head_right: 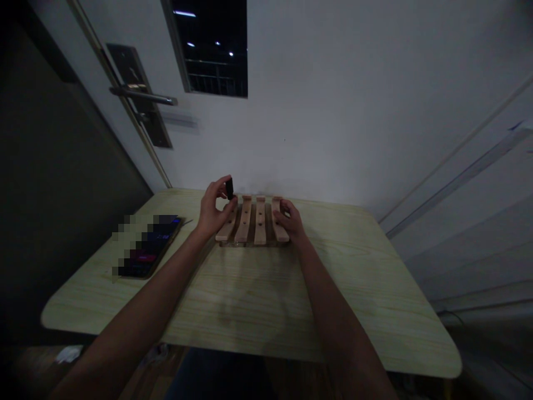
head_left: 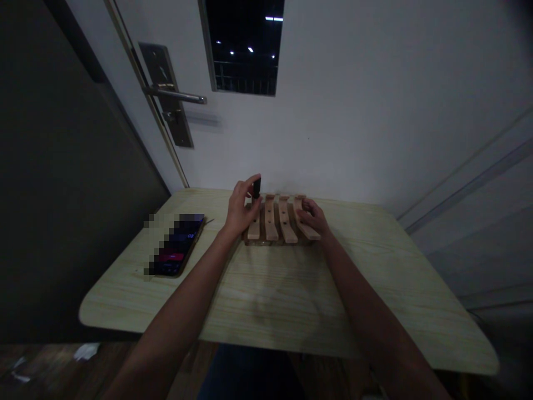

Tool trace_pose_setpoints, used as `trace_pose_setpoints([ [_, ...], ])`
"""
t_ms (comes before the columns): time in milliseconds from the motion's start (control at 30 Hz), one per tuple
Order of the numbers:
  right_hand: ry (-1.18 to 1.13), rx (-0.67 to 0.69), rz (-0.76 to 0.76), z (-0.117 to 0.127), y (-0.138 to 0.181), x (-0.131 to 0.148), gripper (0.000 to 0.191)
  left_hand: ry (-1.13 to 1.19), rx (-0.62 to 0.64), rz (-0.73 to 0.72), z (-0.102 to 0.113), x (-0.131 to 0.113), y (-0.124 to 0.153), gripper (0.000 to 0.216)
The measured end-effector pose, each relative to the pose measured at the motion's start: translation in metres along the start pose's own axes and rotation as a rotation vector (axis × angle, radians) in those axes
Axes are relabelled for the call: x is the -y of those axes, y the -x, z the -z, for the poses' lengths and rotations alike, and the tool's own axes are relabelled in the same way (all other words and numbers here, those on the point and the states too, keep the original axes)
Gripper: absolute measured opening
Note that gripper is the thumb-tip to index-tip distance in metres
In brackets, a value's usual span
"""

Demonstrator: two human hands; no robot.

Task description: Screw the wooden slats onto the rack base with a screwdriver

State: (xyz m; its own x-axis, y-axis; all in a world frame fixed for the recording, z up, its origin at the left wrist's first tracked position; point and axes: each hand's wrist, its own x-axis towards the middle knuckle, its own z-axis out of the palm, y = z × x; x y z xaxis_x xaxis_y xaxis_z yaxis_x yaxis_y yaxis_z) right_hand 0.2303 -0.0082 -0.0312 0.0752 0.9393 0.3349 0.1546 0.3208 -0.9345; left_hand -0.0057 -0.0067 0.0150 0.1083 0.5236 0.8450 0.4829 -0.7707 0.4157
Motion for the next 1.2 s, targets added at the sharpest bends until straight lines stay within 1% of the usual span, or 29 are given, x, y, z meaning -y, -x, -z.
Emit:
trace_pose_setpoints([
  [167, 0.003, -0.005, 0.008, 0.001, -0.001, -0.001, 0.042, 0.058, 0.032, 0.020, 0.000, -0.002, 0.001, 0.058],
  [300, -0.005, 0.013, -0.006, 0.002, -0.001, -0.001, 0.042, 0.063, 0.058, 0.028, 0.002, -0.009, -0.001, 0.055],
  [433, 0.018, 0.002, 0.006, 0.002, -0.001, 0.000, 0.041, 0.035, 0.020, 0.039, 0.002, -0.009, -0.002, 0.051],
  [533, -0.006, 0.001, -0.007, 0.001, 0.000, 0.001, 0.042, 0.022, -0.027, 0.029, 0.001, -0.006, -0.003, 0.046],
  [600, -0.017, -0.004, -0.012, 0.000, 0.000, 0.001, 0.043, 0.022, -0.036, 0.030, 0.000, -0.005, -0.003, 0.044],
  [700, 0.004, -0.011, 0.003, 0.000, 0.000, 0.002, 0.042, 0.037, -0.017, 0.055, -0.001, -0.005, -0.002, 0.045],
  [833, 0.037, -0.014, 0.022, -0.001, 0.000, 0.002, 0.043, 0.090, 0.016, 0.062, -0.001, -0.005, 0.000, 0.054],
  [967, 0.072, -0.017, 0.053, -0.001, 0.002, 0.002, 0.043, 0.131, 0.055, 0.045, 0.001, -0.004, 0.001, 0.048],
  [1033, 0.073, -0.006, 0.053, -0.001, 0.002, 0.001, 0.043, 0.105, 0.059, 0.032, 0.002, -0.004, 0.000, 0.045],
  [1200, 0.054, -0.001, 0.025, 0.000, 0.001, 0.001, 0.044, -0.029, -0.010, 0.002, 0.002, 0.000, -0.002, 0.048],
])
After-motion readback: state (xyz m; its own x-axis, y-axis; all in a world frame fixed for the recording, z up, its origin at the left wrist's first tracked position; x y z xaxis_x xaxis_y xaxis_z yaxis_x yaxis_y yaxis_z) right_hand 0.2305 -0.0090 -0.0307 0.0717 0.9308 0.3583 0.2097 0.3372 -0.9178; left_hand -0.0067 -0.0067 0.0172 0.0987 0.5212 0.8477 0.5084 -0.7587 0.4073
